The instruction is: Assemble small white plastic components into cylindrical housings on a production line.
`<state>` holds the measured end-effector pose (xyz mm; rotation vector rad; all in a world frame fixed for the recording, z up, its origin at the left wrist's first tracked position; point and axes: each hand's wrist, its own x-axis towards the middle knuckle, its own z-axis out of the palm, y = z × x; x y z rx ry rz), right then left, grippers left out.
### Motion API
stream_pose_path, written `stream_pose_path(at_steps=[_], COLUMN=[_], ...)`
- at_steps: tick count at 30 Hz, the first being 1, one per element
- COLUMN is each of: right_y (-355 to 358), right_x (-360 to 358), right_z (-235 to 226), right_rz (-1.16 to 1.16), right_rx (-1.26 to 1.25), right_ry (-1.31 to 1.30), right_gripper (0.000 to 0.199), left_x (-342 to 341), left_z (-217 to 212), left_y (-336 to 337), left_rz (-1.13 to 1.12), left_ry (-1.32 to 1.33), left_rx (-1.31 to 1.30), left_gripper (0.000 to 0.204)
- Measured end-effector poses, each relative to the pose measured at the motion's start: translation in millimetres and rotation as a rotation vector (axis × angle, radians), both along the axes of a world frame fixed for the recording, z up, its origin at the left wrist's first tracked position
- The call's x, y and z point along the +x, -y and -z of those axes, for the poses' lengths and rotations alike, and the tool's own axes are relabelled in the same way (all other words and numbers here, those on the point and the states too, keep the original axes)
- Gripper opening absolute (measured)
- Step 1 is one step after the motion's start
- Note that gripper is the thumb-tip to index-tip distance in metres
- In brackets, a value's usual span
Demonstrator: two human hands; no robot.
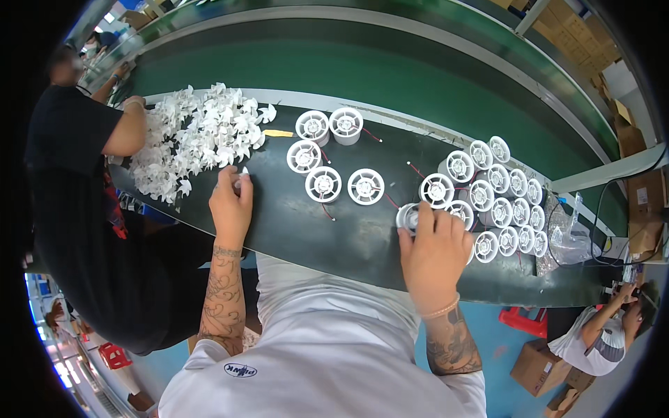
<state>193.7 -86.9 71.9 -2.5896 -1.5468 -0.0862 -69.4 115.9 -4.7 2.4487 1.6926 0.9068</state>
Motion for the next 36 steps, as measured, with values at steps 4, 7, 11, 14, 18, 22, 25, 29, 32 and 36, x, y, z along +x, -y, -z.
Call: stream_pose_path(at_steps=[4, 7, 11, 14, 18, 22, 25, 29, 32, 36], right_y=[1.9, 3.9, 10.3, 10.6, 13.9, 18.0, 17.7, 12.6, 13.0, 7.5], right_x=[-14.8, -17.2, -30.5, -29.9, -31.3, -31.5, -31.9, -30.6, -24.4, -29.2], right_z=[7.5, 21.5, 52.9, 59.6, 53.8, 30.4, 29.5, 36.6, 34.7, 29.8], right_rz=[-0.134, -0.299, -0.148, -0.178, -0.264, -0.408, -0.174, -0.145, -0.132, -0.038], right_rx=[0.171, 0.319, 0.387, 0.398, 0.550, 0.372, 0.576, 0.754, 0.656, 0.518], right_ry=[-0.002, -0.328, -0.522, -0.497, -0.615, -0.966, -1.670, -1.783, -2.098, -2.038], right_gripper=[0.057, 0.066, 0.067, 0.062, 0.057, 0.062, 0.066, 0.066, 0.062, 0.060], left_x=[-8.6, -15.2, -18.7, -7.0, 22.4, 55.5, 59.5, 60.6, 56.3, 58.3], left_z=[-1.3, -4.4, -4.0, -7.4, -30.1, -68.8, -68.4, -70.5, -72.3, -80.3], left_y=[6.9, 11.0, 20.4, 38.5, 93.3, 132.6, 130.0, 120.8, 121.6, 119.7], left_rz=[0.151, 0.232, 0.160, 0.053, 0.441, 0.727, 0.771, 0.747, 0.823, 0.822], left_ry=[0.111, 0.068, 0.103, 0.927, 1.202, 0.956, 0.808, 0.808, 0.777, 0.638], left_rx=[0.012, 0.028, -0.143, -0.638, -0.978, -0.981, -0.869, -0.948, -0.874, -0.596], left_gripper=[0.021, 0.020, 0.019, 0.017, 0.015, 0.015, 0.017, 0.016, 0.017, 0.023])
